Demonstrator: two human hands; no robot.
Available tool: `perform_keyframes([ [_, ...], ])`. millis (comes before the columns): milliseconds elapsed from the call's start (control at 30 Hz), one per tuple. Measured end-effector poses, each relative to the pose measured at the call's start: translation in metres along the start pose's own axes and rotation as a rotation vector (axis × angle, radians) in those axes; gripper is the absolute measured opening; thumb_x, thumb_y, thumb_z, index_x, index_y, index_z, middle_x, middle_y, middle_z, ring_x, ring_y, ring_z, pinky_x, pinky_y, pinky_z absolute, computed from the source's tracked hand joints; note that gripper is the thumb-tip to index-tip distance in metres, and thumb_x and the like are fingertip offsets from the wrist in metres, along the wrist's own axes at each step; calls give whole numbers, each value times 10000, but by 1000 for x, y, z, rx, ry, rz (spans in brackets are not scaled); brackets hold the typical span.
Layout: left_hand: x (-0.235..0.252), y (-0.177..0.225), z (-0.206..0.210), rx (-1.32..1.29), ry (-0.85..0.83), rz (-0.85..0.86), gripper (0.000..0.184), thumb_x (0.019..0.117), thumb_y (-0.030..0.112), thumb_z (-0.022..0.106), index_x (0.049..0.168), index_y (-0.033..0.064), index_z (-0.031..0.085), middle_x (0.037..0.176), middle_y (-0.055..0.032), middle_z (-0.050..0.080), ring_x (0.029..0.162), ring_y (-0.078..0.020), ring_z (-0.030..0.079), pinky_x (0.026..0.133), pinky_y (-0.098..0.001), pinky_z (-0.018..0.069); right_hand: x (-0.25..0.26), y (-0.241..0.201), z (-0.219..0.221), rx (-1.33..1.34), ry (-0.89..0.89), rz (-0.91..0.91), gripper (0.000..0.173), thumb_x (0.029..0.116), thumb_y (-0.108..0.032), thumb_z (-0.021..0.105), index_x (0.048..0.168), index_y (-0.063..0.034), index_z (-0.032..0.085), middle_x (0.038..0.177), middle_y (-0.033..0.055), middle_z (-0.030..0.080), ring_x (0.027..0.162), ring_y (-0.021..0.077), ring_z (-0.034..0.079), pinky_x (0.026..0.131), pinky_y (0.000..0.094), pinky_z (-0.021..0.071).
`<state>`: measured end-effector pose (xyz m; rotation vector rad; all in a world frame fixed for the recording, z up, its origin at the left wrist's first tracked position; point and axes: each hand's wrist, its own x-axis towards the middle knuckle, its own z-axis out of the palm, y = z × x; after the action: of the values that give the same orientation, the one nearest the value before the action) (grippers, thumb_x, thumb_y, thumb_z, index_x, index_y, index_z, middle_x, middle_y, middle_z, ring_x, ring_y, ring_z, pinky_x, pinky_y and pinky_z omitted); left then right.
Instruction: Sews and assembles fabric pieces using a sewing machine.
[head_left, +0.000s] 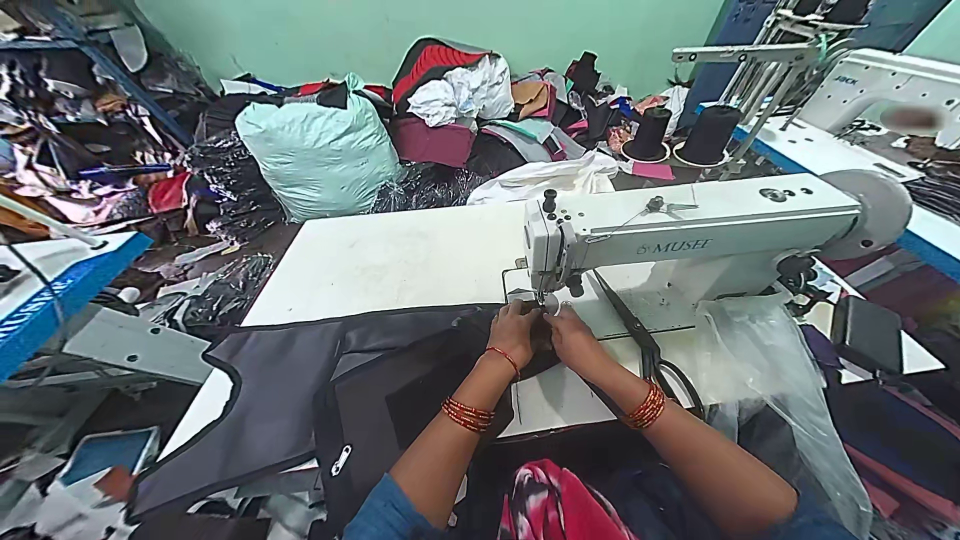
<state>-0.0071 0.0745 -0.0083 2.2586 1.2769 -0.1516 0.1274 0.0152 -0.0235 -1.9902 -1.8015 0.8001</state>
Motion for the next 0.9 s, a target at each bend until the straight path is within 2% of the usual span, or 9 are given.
perform_keyframes([
  [67,0,0,0,9,-12,-1,665,939,363,744,1523,150,508,1608,-205,358,1498,-402,312,1190,-558,311,0,7,-3,146,39,23,394,1017,-12,471,1390,54,578,1289,268,609,1164,323,619,1042,391,477],
  [133,-1,0,1,11,-29,-3,634,956,387,720,1522,185,518,1622,-199,341,1521,-388,276,1211,-558,277,1,14,-4,278,46,76,407,997,-30,531,1396,43,571,1199,217,664,1031,247,653,942,351,513],
  [233,0,-1,2,24,-41,13,589,973,392,696,1510,208,537,1625,-186,345,1533,-368,265,1219,-572,258,3,19,-5,392,40,116,383,976,-25,575,1353,31,604,1138,179,686,957,189,659,880,323,528],
  [367,-2,0,1,27,-60,33,532,994,383,668,1482,195,572,1631,-168,354,1543,-368,245,1217,-612,230,0,19,-5,355,21,72,341,997,-28,543,1315,52,636,1208,218,673,1060,224,653,959,337,505],
  [467,-2,-1,2,14,-67,39,519,998,372,664,1470,171,585,1632,-165,370,1558,-366,226,1224,-617,208,-5,7,-7,161,-34,53,376,1028,-31,480,1374,44,606,1318,281,586,1219,330,583,1077,387,439],
  [533,-3,-1,1,-28,-37,41,513,977,325,697,1443,133,603,1601,-168,422,1548,-356,265,1225,-602,225,-6,-3,-5,18,-74,63,401,1036,-19,447,1413,37,571,1378,312,512,1264,373,553,1096,408,437],
  [633,-4,1,0,-54,-27,30,592,964,265,714,1497,91,524,1601,-169,425,1544,-357,283,1226,-606,231,-8,-11,1,-120,-95,62,390,1033,-7,454,1407,46,554,1410,308,468,1230,377,581,1050,409,482],
  [767,0,4,-4,103,-75,38,673,990,288,677,1597,231,391,1618,-162,370,1497,-421,315,1142,-636,344,-8,-12,4,-155,-82,45,352,1036,-4,452,1355,79,576,1394,313,475,1205,379,600,1032,412,496],
  [900,5,11,-11,203,-159,-8,701,1002,352,662,1616,234,344,1653,-139,295,1486,-446,295,1077,-650,396,-9,-14,3,-173,-104,63,390,1042,-3,436,1414,67,534,1418,311,461,1209,387,599,1035,423,497],
])
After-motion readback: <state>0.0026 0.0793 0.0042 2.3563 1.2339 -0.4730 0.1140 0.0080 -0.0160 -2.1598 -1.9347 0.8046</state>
